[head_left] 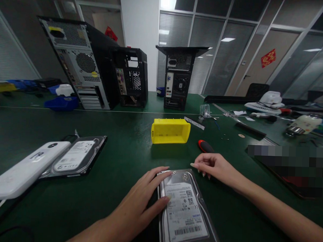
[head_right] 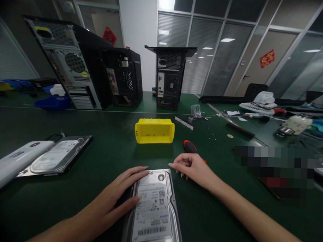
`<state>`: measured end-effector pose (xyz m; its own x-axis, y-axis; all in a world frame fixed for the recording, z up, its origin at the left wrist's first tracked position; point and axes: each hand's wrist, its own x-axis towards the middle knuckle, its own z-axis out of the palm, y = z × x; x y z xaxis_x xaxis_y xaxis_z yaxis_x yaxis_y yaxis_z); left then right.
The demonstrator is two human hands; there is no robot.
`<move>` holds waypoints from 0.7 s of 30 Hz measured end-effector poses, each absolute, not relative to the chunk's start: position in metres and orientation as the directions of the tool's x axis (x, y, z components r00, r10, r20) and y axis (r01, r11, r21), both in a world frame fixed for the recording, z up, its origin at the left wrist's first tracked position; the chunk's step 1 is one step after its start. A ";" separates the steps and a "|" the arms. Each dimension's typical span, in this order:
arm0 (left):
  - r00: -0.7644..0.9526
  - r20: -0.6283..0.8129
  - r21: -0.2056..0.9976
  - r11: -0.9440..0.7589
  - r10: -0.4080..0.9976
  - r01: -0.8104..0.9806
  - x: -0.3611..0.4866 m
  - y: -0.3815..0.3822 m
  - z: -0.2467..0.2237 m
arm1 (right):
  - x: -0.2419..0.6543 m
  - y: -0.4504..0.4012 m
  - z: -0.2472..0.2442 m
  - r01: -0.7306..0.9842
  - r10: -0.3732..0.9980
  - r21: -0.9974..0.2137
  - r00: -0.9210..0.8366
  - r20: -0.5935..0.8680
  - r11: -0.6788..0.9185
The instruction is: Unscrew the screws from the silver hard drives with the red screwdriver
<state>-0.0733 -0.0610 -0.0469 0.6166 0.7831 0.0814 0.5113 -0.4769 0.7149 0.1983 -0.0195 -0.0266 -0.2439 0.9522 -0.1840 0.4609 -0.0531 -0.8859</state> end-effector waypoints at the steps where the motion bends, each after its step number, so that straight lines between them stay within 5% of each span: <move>1: 0.616 0.081 0.719 -0.474 0.784 0.509 -0.073 -0.061 -0.047 | 0.197 -0.020 -0.028 0.468 0.949 -0.883 -0.260 -0.181 -0.041; 11: 0.448 0.088 0.664 -0.387 0.890 0.639 -0.071 -0.057 -0.050 | 0.193 -0.023 -0.030 0.393 0.957 -0.914 -0.213 -0.194 -0.098; 21: 0.448 0.083 0.646 -0.390 0.890 0.656 -0.073 -0.056 -0.054 | 0.190 -0.023 -0.032 0.489 0.974 -0.872 -0.209 -0.090 0.024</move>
<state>-0.0727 -0.0559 -0.0537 0.4478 0.8903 0.0830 0.6557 -0.3901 0.6464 0.1903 -0.0232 -0.0321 -0.2088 0.9738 -0.0905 0.4893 0.0239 -0.8718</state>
